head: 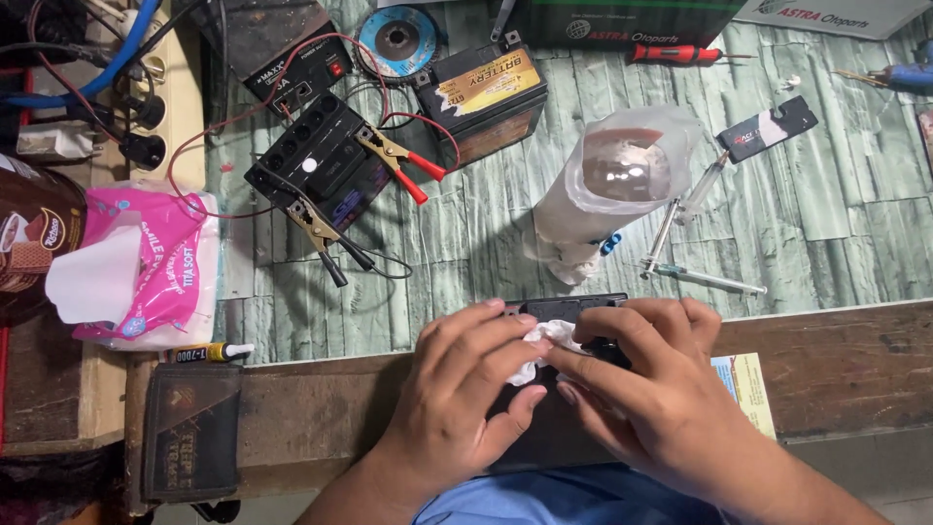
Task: Filling the cells of a lead-acid battery with liquid using a syringe and cleaning the exterior with tissues.
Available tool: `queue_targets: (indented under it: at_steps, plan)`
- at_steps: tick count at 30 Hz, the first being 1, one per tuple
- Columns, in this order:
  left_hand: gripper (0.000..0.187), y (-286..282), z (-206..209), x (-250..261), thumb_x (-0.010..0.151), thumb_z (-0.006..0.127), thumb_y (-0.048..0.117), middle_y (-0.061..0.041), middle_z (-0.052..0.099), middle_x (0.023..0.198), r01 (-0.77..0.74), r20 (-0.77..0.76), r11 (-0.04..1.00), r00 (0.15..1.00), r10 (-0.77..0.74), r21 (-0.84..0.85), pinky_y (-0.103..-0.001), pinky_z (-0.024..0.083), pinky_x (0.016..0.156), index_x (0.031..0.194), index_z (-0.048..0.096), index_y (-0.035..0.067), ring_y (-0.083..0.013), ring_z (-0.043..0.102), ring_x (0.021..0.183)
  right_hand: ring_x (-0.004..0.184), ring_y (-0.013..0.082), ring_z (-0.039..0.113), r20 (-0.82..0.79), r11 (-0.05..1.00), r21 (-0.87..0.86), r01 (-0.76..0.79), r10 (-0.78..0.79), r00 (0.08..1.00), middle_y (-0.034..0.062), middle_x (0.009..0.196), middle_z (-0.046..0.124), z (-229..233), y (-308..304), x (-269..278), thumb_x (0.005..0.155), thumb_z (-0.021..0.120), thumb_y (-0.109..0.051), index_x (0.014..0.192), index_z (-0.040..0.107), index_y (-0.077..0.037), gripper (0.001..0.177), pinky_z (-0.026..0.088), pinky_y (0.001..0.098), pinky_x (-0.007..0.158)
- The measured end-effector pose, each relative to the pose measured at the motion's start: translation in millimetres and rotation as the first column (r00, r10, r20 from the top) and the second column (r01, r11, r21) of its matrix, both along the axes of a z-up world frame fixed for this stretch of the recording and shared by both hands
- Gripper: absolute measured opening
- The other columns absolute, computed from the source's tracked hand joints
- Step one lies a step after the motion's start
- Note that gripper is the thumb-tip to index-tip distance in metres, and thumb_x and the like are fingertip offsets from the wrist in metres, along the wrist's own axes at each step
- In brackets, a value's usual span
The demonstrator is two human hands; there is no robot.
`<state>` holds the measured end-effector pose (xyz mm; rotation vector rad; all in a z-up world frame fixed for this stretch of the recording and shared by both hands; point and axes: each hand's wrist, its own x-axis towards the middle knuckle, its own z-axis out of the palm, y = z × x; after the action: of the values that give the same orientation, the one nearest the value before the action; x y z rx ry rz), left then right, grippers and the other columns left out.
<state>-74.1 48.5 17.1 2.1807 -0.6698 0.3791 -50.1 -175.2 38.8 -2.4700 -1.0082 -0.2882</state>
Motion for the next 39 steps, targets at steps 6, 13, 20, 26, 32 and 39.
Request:
queue_targets:
  at_steps: [6, 13, 20, 26, 32, 39]
  plan:
    - [0.032, -1, -6, -5, 0.102, 0.060, 0.023, 0.012, 0.062, 0.141, -0.074, 0.119, 0.953, 0.992, 0.040, 0.295, -0.047, 0.029, 0.104, 0.134, 0.067, 0.025, -0.0250, 0.054, 0.130, 0.076, 0.0164, 0.060, -0.393, 0.900, 0.371, 0.231, -0.074, 0.916, 0.0062, 0.083, 0.059, 0, -37, 26, 0.097, 0.051, -0.028, 0.096, 0.078, -0.007, 0.034, 0.047, 0.0270, 0.070]
    - [0.036, -10, -5, -4, 0.095, 0.071, 0.024, 0.009, 0.063, 0.138, -0.084, 0.139, 0.952, 0.989, 0.044, 0.296, -0.048, 0.033, 0.097, 0.131, 0.068, 0.026, -0.0260, 0.056, 0.124, 0.078, 0.0258, 0.077, -0.588, 0.996, -0.093, 0.004, -0.058, 0.807, 0.0033, 0.101, 0.081, -36, -46, 66, 0.083, 0.060, 0.002, 0.143, 0.060, -0.026, 0.066, 0.054, 0.0354, 0.066]
    - [0.021, -23, 8, -1, 0.105, 0.058, 0.018, 0.004, 0.073, 0.128, -0.110, 0.173, 0.970, 0.982, 0.073, 0.216, -0.042, 0.028, 0.090, 0.120, 0.074, 0.016, -0.0198, 0.067, 0.114, 0.096, 0.0208, 0.080, -0.510, 0.983, -0.140, 0.114, -0.171, 0.843, 0.0040, 0.111, 0.080, -61, -45, 65, 0.078, 0.060, 0.008, 0.126, 0.069, -0.020, 0.056, 0.059, 0.0342, 0.072]
    - [0.014, -39, 38, 12, 0.108, 0.057, 0.006, -0.009, 0.075, 0.115, -0.008, 0.136, 0.996, 0.991, -0.004, 0.085, -0.033, 0.033, 0.072, 0.108, 0.071, 0.002, -0.0197, 0.068, 0.088, 0.070, 0.0131, 0.065, -0.341, 0.958, 0.140, 0.251, -0.191, 0.920, 0.0054, 0.089, 0.071, -26, -58, 40, 0.092, 0.072, -0.003, 0.109, 0.075, -0.007, 0.017, 0.049, 0.0259, 0.065]
    - [0.010, -70, 24, 10, 0.104, 0.059, -0.002, -0.015, 0.070, 0.106, -0.021, 0.167, 0.987, 0.986, -0.007, 0.162, -0.038, 0.035, 0.072, 0.097, 0.067, 0.000, -0.0270, 0.054, 0.078, 0.103, 0.0256, 0.072, -0.277, 0.925, 0.278, 0.257, -0.179, 0.944, 0.0205, 0.112, 0.069, 3, -58, 11, 0.084, 0.074, 0.003, 0.090, 0.069, 0.001, 0.008, 0.059, 0.0312, 0.093]
    - [0.010, -67, 31, 8, 0.106, 0.059, 0.003, -0.011, 0.074, 0.108, -0.074, 0.238, 0.959, 0.971, 0.008, 0.272, -0.033, 0.041, 0.081, 0.104, 0.069, 0.003, -0.0231, 0.061, 0.086, 0.098, 0.0263, 0.079, -0.372, 0.815, 0.527, 0.243, -0.036, 0.928, 0.0156, 0.098, 0.073, -31, -74, -8, 0.076, 0.076, 0.013, 0.099, 0.060, 0.002, 0.029, 0.068, 0.0331, 0.091]
